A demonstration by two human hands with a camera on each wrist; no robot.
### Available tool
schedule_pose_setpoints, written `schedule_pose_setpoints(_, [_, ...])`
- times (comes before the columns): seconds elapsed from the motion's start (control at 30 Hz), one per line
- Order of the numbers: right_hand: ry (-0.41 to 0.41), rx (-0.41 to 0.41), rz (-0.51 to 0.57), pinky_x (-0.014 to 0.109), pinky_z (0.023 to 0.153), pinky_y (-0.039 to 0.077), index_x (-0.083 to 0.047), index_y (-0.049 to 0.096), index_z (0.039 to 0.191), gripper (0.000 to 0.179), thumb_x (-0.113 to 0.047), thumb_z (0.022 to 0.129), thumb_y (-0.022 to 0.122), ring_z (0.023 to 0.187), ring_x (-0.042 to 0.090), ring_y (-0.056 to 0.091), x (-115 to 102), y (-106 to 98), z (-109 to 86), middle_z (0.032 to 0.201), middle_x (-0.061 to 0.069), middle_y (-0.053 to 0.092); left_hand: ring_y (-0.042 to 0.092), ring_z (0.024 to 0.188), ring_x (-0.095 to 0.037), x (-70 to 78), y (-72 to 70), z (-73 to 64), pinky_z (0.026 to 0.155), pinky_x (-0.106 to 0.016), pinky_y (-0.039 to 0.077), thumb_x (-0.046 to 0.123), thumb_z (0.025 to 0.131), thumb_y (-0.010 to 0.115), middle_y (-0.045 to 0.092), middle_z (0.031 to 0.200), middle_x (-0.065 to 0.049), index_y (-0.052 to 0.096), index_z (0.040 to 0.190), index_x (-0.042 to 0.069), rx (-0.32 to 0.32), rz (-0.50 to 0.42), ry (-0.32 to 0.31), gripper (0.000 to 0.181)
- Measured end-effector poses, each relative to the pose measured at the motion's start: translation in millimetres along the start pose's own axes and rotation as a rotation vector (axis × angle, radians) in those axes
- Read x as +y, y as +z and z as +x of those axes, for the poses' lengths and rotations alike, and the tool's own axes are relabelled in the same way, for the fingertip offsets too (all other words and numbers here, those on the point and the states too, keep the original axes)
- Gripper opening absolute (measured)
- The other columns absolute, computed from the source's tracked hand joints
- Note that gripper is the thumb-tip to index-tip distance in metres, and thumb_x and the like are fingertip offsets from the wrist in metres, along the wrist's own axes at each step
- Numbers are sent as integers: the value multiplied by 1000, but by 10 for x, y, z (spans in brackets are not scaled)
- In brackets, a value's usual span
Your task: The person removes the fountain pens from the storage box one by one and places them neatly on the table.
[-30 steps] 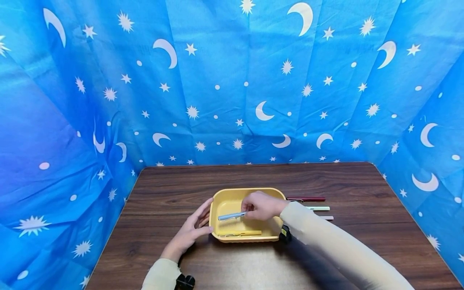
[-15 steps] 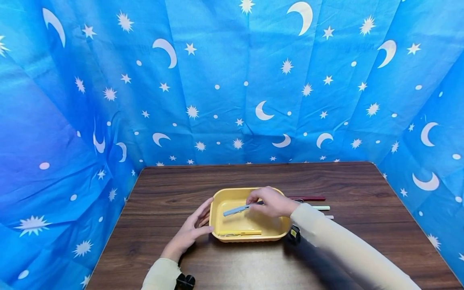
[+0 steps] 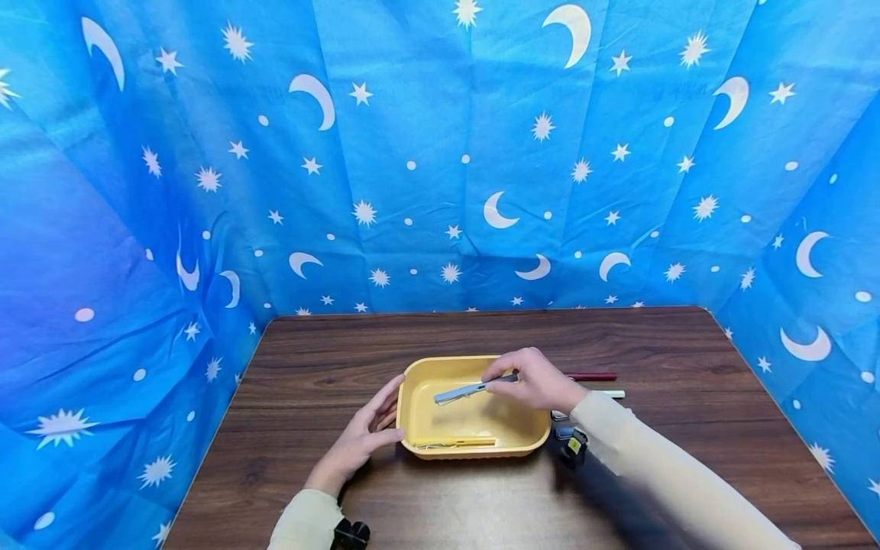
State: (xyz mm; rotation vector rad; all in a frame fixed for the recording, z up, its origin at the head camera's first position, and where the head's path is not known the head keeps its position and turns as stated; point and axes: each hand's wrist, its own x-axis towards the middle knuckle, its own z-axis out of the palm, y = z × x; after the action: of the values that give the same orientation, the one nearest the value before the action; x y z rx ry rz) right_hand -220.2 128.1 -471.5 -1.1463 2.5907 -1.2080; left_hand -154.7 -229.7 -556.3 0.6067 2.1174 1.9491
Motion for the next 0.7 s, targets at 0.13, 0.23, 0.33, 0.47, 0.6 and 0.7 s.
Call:
schedule_pose_setpoints(0.13, [36, 44, 24, 25, 70, 54, -19, 85, 104, 10, -21, 95, 81, 90, 8, 69, 18, -49, -76, 103, -9, 79, 26, 157, -36, 4, 6, 3, 117, -17, 37, 2, 98, 69, 26, 172, -16, 23, 169, 15, 7, 4, -8, 86])
schedule_pose_setpoints(0.23, [66, 67, 24, 25, 68, 53, -21, 85, 104, 11, -24, 95, 81, 89, 8, 68, 34, -82, -134, 102, -11, 79, 26, 157, -36, -2, -1, 7, 117, -17, 37, 3, 98, 69, 26, 172, -16, 24, 169, 16, 8, 7, -3, 85])
schedule_pose_setpoints(0.33, [99, 84, 20, 25, 67, 51, -24, 85, 105, 11, -26, 95, 80, 86, 9, 66, 43, -121, -198, 101, -13, 78, 25, 157, -38, -6, -9, 7, 117, -16, 37, 2, 98, 69, 25, 172, -18, 24, 169, 14, 4, 7, 8, 85])
schedule_pose_setpoints(0.47, [125, 103, 31, 25, 66, 51, -25, 84, 105, 11, -28, 96, 79, 84, 12, 64, 53, -179, -305, 101, -12, 77, 25, 156, -40, -5, -10, 3, 117, -17, 37, 1, 98, 68, 25, 172, -19, 23, 169, 14, 2, 5, 12, 84])
schedule_pose_setpoints(0.6, [146, 125, 57, 25, 72, 58, -24, 84, 106, 11, -27, 97, 77, 89, 13, 67, 66, -241, -433, 104, -9, 77, 25, 157, -38, -1, -3, 1, 117, -17, 37, 1, 98, 68, 25, 172, -17, 24, 169, 16, 2, -1, 4, 85])
schedule_pose_setpoints(0.7, [166, 148, 57, 27, 78, 61, -24, 83, 107, 12, -27, 97, 77, 92, 13, 68, 85, -293, -533, 105, -9, 77, 24, 157, -37, -6, -1, -4, 117, -17, 37, 0, 98, 68, 25, 173, -17, 24, 169, 17, 3, -4, 3, 85])
